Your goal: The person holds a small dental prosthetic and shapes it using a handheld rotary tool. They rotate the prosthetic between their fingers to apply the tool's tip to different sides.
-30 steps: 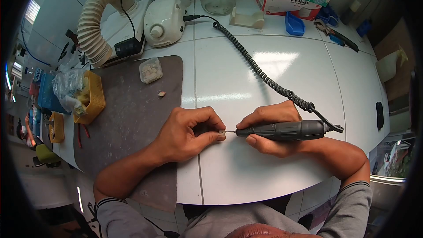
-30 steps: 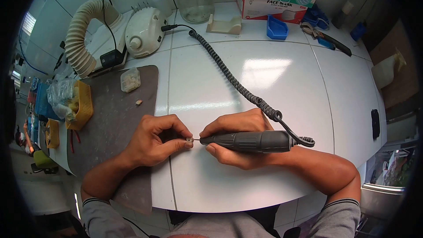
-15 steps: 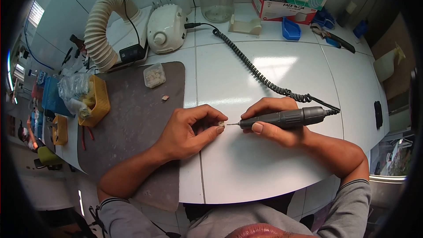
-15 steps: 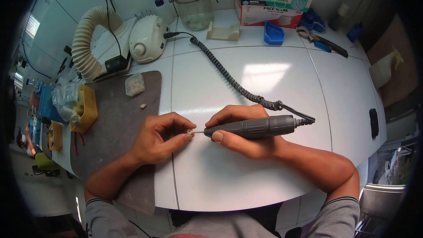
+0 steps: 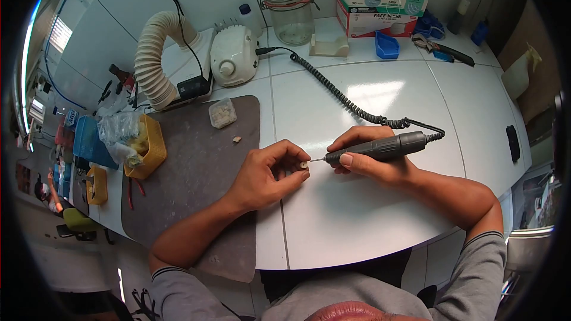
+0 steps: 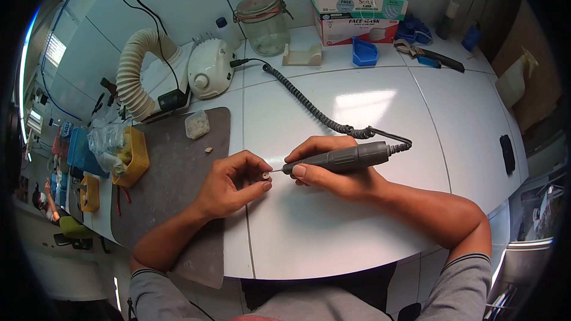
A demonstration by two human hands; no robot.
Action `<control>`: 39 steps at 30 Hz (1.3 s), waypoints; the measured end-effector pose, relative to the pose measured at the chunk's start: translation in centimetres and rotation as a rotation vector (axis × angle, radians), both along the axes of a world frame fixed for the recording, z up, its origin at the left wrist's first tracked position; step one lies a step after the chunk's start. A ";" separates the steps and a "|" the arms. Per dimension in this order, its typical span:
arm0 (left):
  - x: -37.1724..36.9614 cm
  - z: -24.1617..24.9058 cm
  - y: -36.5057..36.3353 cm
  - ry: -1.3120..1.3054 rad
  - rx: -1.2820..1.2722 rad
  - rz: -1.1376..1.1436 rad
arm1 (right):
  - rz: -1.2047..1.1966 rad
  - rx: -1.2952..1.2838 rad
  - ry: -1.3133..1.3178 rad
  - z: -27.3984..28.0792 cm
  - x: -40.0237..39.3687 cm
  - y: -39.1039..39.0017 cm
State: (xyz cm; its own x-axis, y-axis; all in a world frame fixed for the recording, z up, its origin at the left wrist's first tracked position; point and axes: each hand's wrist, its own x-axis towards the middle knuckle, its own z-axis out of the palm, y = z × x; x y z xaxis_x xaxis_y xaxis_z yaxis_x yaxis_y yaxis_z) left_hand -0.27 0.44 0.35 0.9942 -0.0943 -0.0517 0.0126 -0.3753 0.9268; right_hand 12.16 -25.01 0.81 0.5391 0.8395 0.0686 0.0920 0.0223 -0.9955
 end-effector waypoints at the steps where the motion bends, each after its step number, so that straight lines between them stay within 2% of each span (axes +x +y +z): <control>1: 0.0 0.1 0.0 0.012 0.018 0.000 | 0.004 0.001 -0.014 -0.2 0.0 0.0; 11: 0.1 -0.9 0.0 -0.052 -0.032 0.070 | 0.020 0.004 -0.145 -0.3 0.0 0.0; 18: 0.1 -1.0 0.1 -0.048 -0.066 0.068 | 0.023 -0.033 -0.079 -0.1 0.1 0.0; 22: 0.2 -1.5 0.1 -0.064 -0.145 0.066 | 0.034 -0.015 -0.133 -0.4 0.2 0.1; 27: 0.1 -1.0 0.1 -0.033 -0.137 0.062 | 0.037 0.002 -0.216 -0.6 0.2 0.2; 39: 0.1 -1.0 0.2 -0.059 -0.068 0.035 | 0.027 -0.003 -0.235 -0.7 0.1 0.3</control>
State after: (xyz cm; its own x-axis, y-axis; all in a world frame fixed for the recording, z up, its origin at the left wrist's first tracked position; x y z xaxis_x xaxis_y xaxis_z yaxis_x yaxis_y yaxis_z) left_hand -0.15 0.68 -0.61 0.9981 -0.0603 0.0124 -0.0307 -0.3115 0.9498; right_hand 12.24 -24.75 0.14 0.4863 0.8535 0.1869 0.3206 0.0246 -0.9469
